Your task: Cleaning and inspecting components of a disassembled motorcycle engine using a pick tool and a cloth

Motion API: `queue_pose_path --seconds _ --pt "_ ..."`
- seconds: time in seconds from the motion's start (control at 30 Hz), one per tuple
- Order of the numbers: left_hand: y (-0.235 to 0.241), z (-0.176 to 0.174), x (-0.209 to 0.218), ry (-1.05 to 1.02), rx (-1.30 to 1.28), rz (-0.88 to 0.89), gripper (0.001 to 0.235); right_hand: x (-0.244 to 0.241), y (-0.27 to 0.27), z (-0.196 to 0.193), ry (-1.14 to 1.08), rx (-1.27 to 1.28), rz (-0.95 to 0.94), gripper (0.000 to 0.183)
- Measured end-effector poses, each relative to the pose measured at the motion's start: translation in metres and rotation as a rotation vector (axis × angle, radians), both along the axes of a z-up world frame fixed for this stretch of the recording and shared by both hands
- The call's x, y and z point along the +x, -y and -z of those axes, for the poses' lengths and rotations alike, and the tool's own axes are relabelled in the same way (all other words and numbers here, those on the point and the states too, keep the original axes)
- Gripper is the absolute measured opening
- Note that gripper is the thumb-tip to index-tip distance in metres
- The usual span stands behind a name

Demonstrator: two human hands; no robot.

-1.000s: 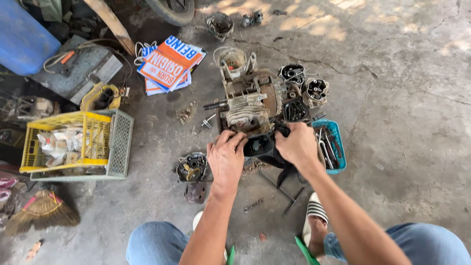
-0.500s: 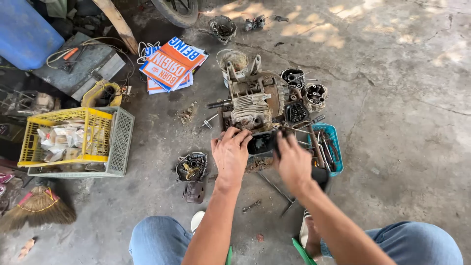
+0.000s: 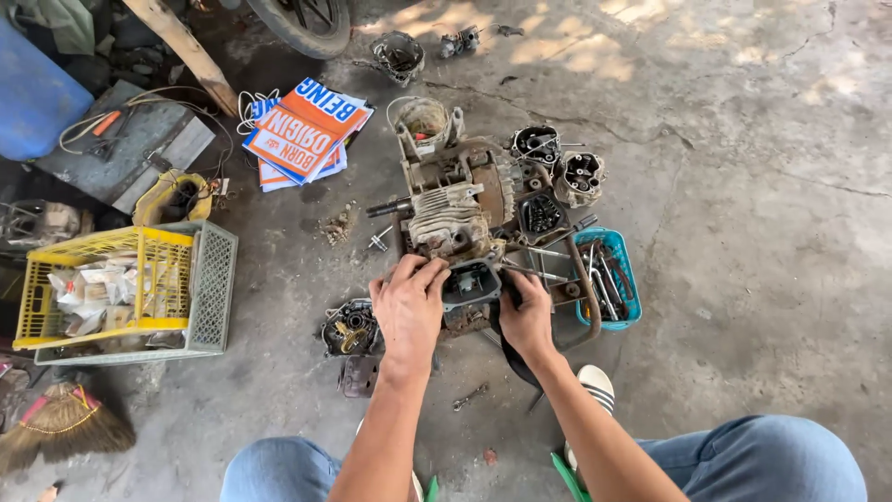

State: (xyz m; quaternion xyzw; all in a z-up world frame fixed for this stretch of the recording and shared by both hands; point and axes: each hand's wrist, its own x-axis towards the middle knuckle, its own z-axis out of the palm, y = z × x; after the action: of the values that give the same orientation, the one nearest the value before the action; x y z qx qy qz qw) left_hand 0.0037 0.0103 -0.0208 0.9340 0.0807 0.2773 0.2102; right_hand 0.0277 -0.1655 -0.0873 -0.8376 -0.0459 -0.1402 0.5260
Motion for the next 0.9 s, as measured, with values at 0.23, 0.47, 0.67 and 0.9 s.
queue_pose_path --seconds 0.23,0.47,0.67,0.9 --pt "0.005 -0.022 -0.005 -0.02 -0.063 0.034 0.012 -0.002 0.05 -0.034 -0.285 -0.525 -0.166 0.024" --pt "0.006 -0.012 -0.005 -0.034 -0.05 0.035 0.014 0.023 0.04 -0.016 -0.096 -0.517 -0.178 0.033" --pt "0.013 -0.021 -0.011 -0.002 -0.109 0.048 0.014 -0.013 0.074 0.003 -0.369 -0.949 -0.295 0.057" --pt "0.018 -0.014 -0.01 0.047 -0.076 0.031 0.011 0.005 0.094 -0.14 -0.321 -0.97 -0.22 0.042"
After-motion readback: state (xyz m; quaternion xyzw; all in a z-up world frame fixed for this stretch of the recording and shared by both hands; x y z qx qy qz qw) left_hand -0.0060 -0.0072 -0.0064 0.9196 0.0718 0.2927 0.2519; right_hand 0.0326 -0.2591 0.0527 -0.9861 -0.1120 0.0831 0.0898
